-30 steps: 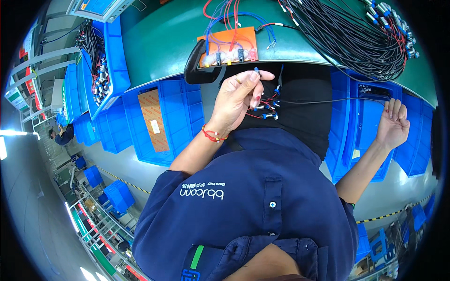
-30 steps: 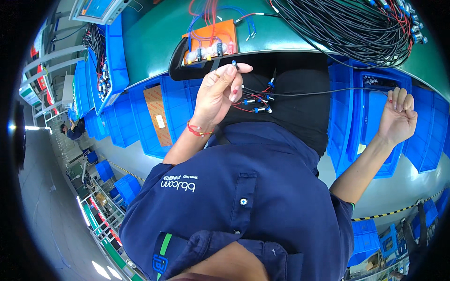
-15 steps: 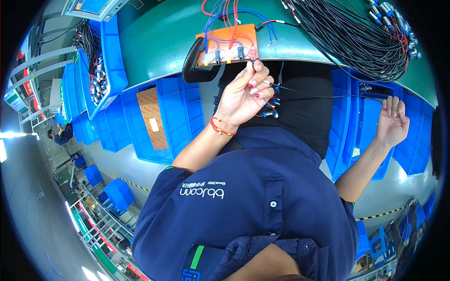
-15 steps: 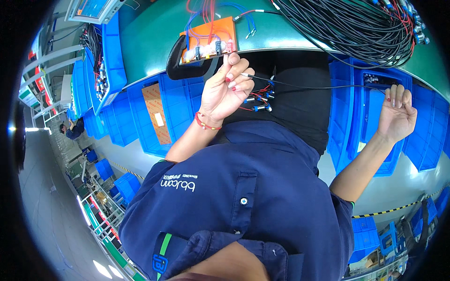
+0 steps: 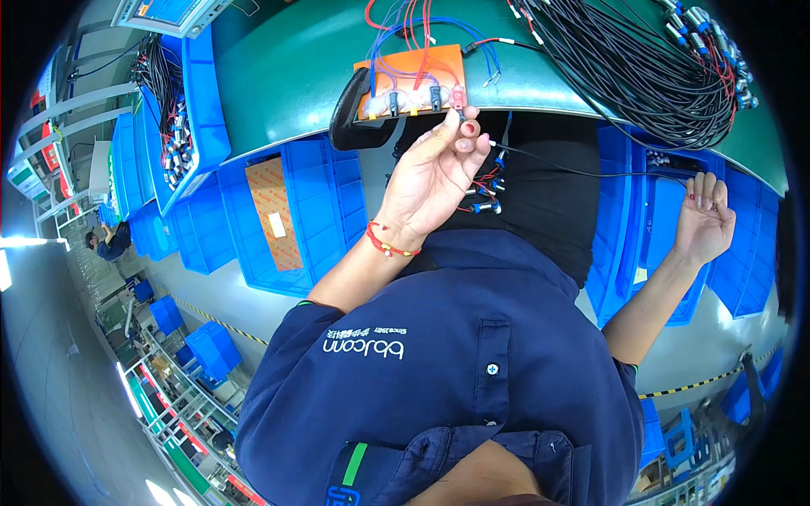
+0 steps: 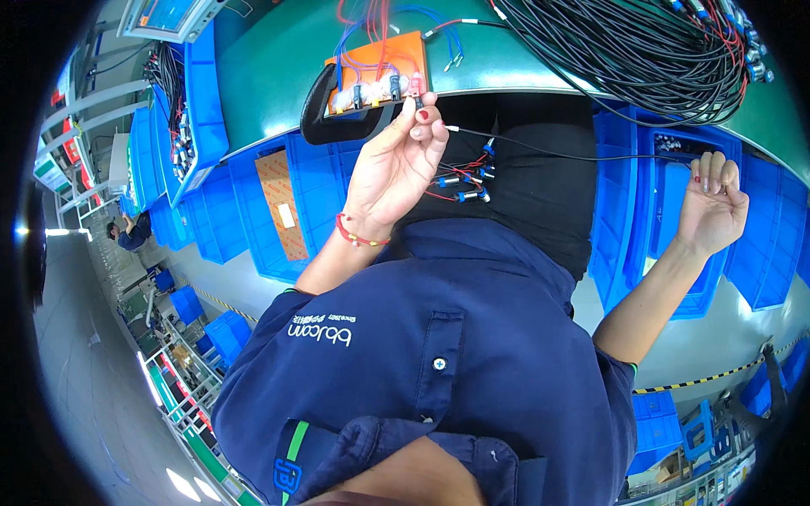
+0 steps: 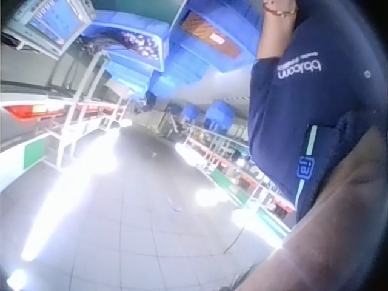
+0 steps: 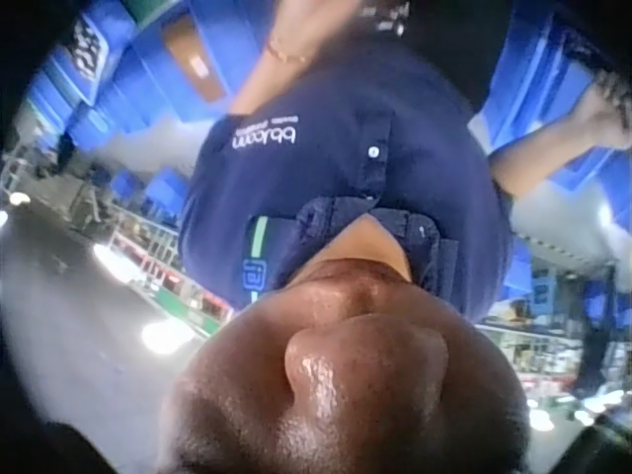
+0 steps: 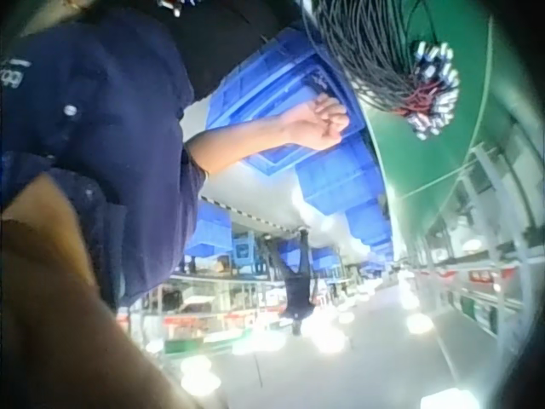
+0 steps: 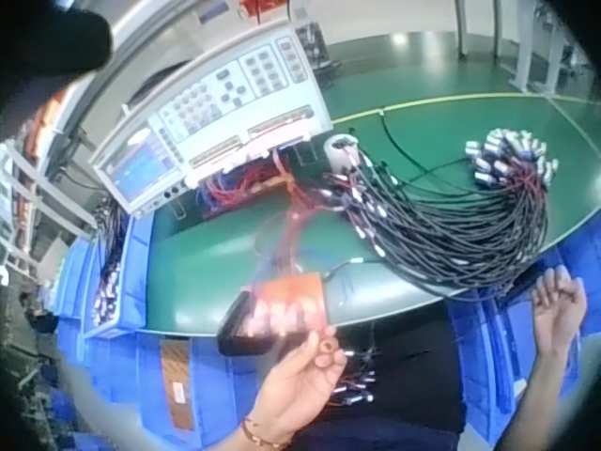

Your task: The person assembles wire harnesses by hand, connecting blue connectors to the wire harnesses at a factory workbench.

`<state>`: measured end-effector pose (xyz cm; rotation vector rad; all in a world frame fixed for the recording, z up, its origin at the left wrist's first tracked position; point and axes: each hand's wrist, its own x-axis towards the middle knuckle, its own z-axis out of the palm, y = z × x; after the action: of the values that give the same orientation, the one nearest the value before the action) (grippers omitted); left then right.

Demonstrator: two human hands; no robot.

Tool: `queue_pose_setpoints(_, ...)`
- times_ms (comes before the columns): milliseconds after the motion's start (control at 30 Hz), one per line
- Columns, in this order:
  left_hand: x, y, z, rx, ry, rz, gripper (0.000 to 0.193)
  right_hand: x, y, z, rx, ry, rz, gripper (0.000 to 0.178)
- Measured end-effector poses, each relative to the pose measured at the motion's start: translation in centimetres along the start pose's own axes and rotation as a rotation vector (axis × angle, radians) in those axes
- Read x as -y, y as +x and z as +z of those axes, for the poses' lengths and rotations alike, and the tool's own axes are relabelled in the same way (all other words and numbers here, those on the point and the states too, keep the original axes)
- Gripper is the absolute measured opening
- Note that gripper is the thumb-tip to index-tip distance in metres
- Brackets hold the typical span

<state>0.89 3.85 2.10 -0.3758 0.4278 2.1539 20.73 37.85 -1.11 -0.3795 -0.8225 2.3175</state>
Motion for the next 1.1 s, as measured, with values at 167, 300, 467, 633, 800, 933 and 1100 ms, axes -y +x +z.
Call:
queue_pose_setpoints(167, 0.2, -0.2, -0.2, -0.035, 0.024, 0.042, 0.015, 0.2, -0.2, -0.3, -0.009, -0.031, -0.019, 0.011)
queue_pose_setpoints(300, 0.6, -0.2, -0.5, -0.007, 0.234, 0.161, 0.013, 0.1, -0.1, -0.4, 0.008, -0.024, -0.013, 0.011)
queue_pose_setpoints(467, 1.2, 0.5, -0.2, -0.116, 0.515, 0.237, 0.009, 0.1, 0.1, 0.0, -0.015, -0.056, -0.031, 0.012)
queue_pose_setpoints(633, 0.3, 0.5, -0.1, -0.090, 0.735, 0.241, 0.022, 0.5, -0.3, 0.0, 0.000, -0.049, -0.039, 0.013)
queue_pose_setpoints(800, -0.3, -0.1, -0.3, -0.040, 0.862, 0.206, 0.025, 0.2, -0.4, -0.4, -0.059, -0.047, -0.040, 0.011)
queue_pose_setpoints(933, -0.1, -0.3, -0.5, -0.027, 0.889, 0.215, 0.027, -0.4, 0.0, -0.3, -0.016, -0.028, -0.017, 0.012)
queue_pose_setpoints(1100, 0.0, -0.4, -0.7, 0.008, 0.926, 0.234, 0.028, -0.5, 0.2, 0.2, 0.000, -0.047, -0.018, 0.014)
